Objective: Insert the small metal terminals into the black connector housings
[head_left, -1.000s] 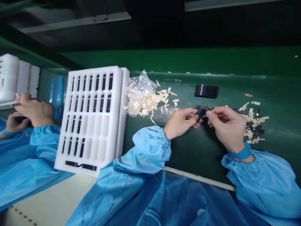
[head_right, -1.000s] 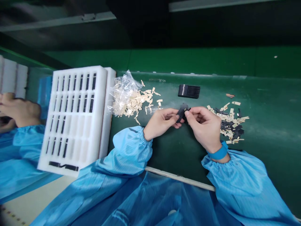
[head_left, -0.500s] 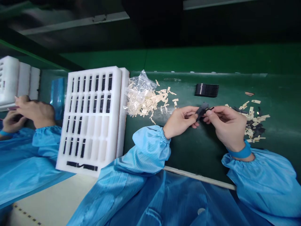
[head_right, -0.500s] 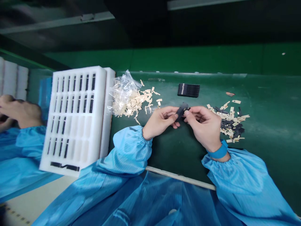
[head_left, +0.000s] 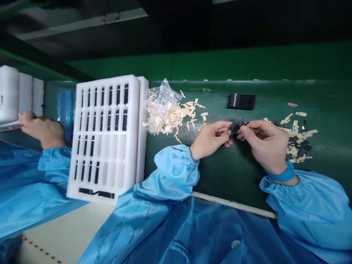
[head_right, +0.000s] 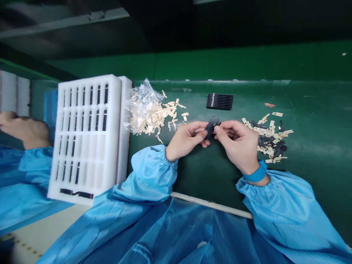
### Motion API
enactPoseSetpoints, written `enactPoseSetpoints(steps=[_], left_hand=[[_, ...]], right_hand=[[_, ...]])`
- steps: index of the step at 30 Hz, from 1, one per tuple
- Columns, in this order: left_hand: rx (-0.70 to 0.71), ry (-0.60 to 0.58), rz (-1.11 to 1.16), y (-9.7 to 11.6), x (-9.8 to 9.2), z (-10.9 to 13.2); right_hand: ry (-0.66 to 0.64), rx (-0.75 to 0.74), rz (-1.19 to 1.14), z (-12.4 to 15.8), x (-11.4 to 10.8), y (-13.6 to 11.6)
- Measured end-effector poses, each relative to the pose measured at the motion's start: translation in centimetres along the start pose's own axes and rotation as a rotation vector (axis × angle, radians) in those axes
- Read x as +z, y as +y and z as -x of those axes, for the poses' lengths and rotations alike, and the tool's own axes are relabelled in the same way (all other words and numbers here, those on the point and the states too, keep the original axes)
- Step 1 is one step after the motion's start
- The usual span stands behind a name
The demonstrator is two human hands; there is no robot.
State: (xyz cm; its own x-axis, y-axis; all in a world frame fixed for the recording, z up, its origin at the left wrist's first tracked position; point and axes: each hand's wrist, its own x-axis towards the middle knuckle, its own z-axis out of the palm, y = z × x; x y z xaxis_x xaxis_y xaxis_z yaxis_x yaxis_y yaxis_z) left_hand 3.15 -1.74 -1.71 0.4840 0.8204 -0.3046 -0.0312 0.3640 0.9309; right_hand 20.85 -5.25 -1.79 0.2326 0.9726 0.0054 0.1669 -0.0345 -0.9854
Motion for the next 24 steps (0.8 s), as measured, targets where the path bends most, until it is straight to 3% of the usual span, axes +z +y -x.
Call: enactPoseSetpoints(steps=[24], left_hand=[[-0.004,0.015,-0.018,0.18,0.21,0.06]], right_hand=[[0.002,-0.017,0.014,-0.11,-0.07,0.04]])
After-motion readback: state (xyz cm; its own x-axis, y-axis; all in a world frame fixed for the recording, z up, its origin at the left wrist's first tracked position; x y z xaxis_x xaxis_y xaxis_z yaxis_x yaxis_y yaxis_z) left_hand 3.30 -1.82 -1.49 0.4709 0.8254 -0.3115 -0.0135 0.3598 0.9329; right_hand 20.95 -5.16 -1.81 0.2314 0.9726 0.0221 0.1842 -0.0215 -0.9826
